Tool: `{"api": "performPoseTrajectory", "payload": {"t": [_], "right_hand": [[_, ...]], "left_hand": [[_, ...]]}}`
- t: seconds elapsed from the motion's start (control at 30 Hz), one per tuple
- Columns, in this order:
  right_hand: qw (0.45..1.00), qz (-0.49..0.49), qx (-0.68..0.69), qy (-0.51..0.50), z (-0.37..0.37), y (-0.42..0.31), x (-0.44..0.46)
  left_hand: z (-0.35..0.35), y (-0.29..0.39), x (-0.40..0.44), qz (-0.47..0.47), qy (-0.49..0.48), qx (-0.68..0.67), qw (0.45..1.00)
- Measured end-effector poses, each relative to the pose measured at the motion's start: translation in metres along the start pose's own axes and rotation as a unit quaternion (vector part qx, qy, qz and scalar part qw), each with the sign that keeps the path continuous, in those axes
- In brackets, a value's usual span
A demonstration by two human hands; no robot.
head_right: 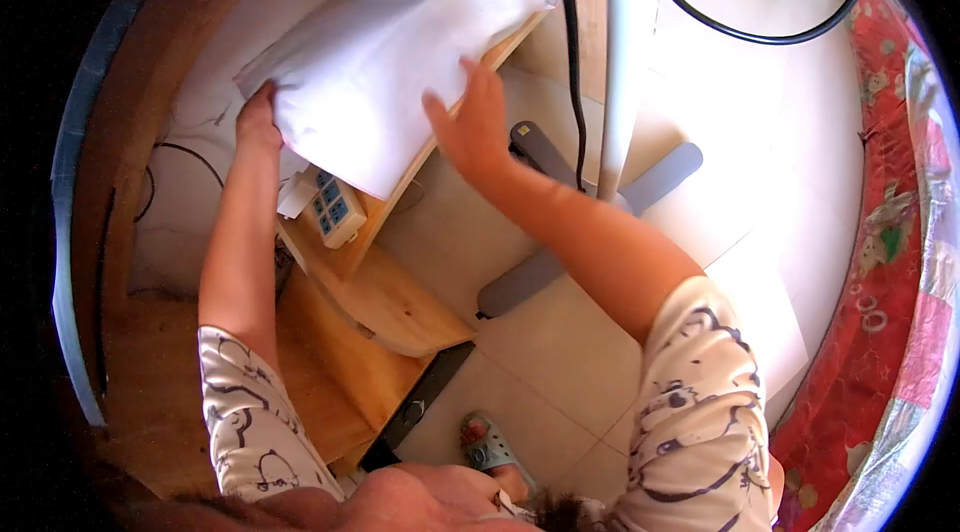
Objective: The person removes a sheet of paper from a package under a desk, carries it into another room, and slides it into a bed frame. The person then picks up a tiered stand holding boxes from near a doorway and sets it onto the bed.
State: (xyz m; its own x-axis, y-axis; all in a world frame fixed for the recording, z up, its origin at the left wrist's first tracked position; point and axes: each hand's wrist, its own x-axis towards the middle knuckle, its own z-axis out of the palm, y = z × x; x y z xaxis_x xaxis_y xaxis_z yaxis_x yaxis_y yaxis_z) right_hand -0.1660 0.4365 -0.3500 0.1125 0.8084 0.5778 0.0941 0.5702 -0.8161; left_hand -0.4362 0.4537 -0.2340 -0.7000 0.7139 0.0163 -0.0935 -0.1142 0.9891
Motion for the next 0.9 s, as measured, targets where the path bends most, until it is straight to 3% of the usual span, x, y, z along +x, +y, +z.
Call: {"api": "performPoseTrajectory", "payload": {"t": [0.1, 0.17, 0.27, 0.3, 0.33, 0.4, 0.43, 0.5, 0.53, 0.63, 0.67, 0.7, 0.73, 0.77, 0.8, 0.83, 0.87, 0.9], "right_hand": [[0.981, 0.026, 0.018, -0.193, -0.055, -0.016, -0.053], [0.954, 0.022, 0.024, -0.297, -0.099, -0.015, -0.088], [0.871, 0.148, 0.008, -0.469, -0.176, -0.022, -0.115], [0.837, 0.194, -0.012, -0.512, -0.202, -0.025, -0.12], [0.837, 0.232, -0.011, -0.495, -0.226, -0.014, -0.135], [0.838, 0.325, -0.025, -0.438, -0.273, 0.0, -0.161], [0.836, 0.376, -0.038, -0.398, -0.293, 0.002, -0.169], [0.83, 0.37, -0.167, -0.382, -0.33, 0.019, -0.19], [0.831, 0.371, -0.167, -0.379, -0.342, 0.027, -0.195], [0.799, 0.395, -0.241, -0.384, -0.384, 0.037, -0.218], [0.782, 0.385, -0.288, -0.396, -0.398, 0.042, -0.222], [0.763, 0.376, -0.331, -0.409, -0.412, 0.046, -0.228], [0.763, 0.387, -0.352, -0.381, -0.427, 0.048, -0.236], [0.767, 0.403, -0.375, -0.329, -0.442, 0.052, -0.245], [0.769, 0.418, -0.397, -0.277, -0.456, 0.056, -0.255], [0.754, 0.456, -0.419, -0.218, -0.468, 0.059, -0.261], [0.735, 0.49, -0.441, -0.162, -0.482, 0.062, -0.267], [0.711, 0.565, -0.406, -0.105, -0.497, 0.065, -0.274]], "left_hand": [[-0.017, -0.004, 0.039, 0.072, 0.06, 0.022, 0.995], [-0.023, -0.014, 0.04, 0.058, 0.05, 0.05, 0.996], [-0.02, -0.018, 0.03, 0.029, 0.046, 0.138, 0.989], [-0.019, -0.014, 0.007, 0.205, 0.163, 0.299, 0.918], [-0.012, -0.009, -0.016, 0.368, 0.269, 0.435, 0.777], [0.033, -0.003, -0.071, 0.613, 0.044, 0.406, 0.677], [0.059, -0.005, -0.098, 0.642, -0.036, 0.46, 0.613], [0.106, -0.014, -0.145, 0.661, -0.164, 0.551, 0.481], [0.122, -0.018, -0.158, 0.655, -0.212, 0.591, 0.42], [0.158, -0.041, -0.144, 0.64, -0.171, 0.669, 0.338], [0.168, -0.038, -0.128, 0.539, -0.134, 0.775, 0.302], [0.166, -0.041, -0.095, 0.476, -0.174, 0.751, 0.423], [0.152, -0.053, -0.032, 0.493, -0.216, 0.757, 0.371], [0.154, -0.047, -0.031, 0.447, -0.208, 0.787, 0.37], [0.152, -0.052, -0.013, 0.475, -0.168, 0.809, 0.303], [0.148, -0.053, 0.003, 0.493, -0.205, 0.752, 0.387], [0.143, -0.056, 0.024, 0.551, -0.284, 0.683, 0.386], [0.143, -0.052, 0.0, 0.461, -0.263, 0.727, 0.435]]}}
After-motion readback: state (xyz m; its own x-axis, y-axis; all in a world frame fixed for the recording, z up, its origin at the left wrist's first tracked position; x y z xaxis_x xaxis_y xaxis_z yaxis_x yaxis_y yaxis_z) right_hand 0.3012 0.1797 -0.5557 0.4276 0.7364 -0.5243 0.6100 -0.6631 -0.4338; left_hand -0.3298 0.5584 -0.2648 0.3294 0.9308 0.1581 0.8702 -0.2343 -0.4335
